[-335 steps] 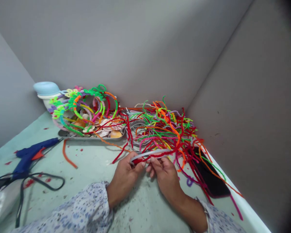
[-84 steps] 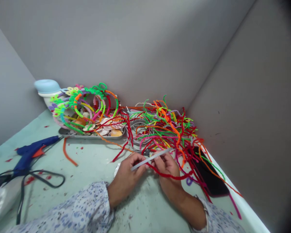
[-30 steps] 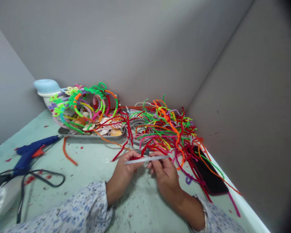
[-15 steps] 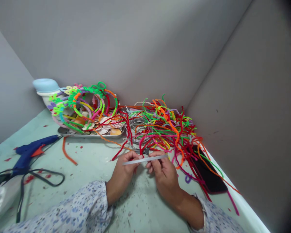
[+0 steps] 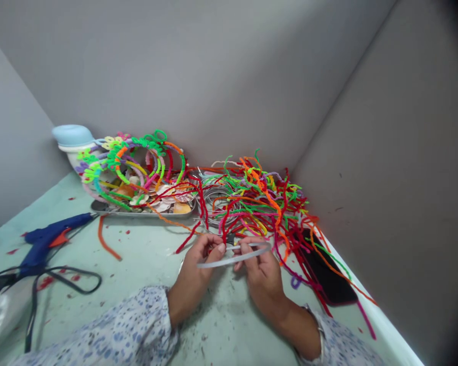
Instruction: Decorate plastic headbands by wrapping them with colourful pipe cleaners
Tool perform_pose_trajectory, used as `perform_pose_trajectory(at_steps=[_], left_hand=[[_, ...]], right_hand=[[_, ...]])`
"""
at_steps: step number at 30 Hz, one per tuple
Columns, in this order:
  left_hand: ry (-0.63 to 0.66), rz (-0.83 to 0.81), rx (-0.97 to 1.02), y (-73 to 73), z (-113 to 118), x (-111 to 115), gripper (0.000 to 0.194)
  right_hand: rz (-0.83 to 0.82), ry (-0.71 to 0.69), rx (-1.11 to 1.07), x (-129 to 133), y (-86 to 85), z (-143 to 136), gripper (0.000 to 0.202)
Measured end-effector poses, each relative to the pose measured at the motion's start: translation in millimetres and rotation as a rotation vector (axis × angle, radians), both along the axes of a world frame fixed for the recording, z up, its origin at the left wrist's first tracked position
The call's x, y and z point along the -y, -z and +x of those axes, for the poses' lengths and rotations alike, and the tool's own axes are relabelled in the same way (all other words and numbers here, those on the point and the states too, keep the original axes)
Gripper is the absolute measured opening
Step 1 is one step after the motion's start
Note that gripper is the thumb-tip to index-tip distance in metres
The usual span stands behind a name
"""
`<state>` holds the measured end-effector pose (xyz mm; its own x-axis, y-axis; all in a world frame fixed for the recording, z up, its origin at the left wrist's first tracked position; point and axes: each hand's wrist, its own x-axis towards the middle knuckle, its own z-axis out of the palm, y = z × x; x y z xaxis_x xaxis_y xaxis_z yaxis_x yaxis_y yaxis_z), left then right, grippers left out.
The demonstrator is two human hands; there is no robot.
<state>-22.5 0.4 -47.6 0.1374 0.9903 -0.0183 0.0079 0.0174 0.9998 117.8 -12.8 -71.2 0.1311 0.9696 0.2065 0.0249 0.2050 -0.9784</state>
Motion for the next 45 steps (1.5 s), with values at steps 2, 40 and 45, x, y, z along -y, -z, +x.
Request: perform_pose_trajectory(at_steps=[2,40,45], left_hand=[[-0.031,0.030,0.001,-0.3,0.0,0.7,0.012],[-0.084,0.343,-0.211,-2.7,-0.7,2.2,0.011],[-0.077,0.330,-0.185,-1.4,0.0,2.1,0.010]], right_hand=[[0.000,-0.011,-0.010,0.1,-0.7,0.1,0.018],[0.082,-0.007,-0.079,2.5,5.1,2.7,0.012],[0.111,-0.014,-0.075,2.5,6.5,3.0,0.012]])
